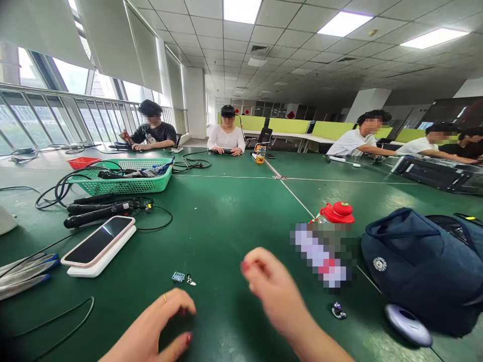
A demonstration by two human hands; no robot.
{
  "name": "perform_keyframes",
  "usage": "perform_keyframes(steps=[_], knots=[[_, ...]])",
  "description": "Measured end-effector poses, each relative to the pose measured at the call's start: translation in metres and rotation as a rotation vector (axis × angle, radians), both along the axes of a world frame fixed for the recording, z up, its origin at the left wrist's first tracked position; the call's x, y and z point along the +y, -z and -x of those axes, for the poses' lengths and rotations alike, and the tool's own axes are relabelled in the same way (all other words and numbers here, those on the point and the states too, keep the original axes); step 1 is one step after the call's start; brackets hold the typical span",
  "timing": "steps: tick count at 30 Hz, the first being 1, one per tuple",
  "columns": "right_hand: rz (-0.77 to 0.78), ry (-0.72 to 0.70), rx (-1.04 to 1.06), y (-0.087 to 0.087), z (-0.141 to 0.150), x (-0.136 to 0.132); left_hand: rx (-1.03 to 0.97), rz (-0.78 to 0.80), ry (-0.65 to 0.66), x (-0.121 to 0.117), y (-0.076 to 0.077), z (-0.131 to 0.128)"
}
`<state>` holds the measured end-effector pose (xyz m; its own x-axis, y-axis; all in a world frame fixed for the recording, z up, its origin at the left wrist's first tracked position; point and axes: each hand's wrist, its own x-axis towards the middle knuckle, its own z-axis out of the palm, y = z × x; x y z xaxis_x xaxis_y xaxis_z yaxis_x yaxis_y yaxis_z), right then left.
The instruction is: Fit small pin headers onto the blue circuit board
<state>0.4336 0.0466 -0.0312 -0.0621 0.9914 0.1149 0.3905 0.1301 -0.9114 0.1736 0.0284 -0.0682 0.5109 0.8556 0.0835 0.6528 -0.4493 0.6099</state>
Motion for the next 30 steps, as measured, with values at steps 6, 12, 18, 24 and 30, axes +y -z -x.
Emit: perform_keyframes(steps=[6,12,18,24,30], knots=[[-0.003,-0.331,-0.445,0.051,0.058,0.029,0.221,-0.252,-0.167,0.044,0.017,0.015],[-0.152,-0.358,-0.657,0.064,0.081,0.047,0.211,-0.177,-0.135,0.066,0.030,0.005],[-0.157,-0.305,-0.615,0.069,0.092,0.063,0.194,-0.145,-0.123,0.081,0.032,-0.008],[-0.088,-0.221,-0.491,0.077,0.088,0.076,0.082,-0.089,-0.135,0.091,0.036,-0.016],[-0.059,-0.209,-0.418,0.077,0.084,0.078,-0.079,-0.004,-0.179,0.096,0.033,-0.017]])
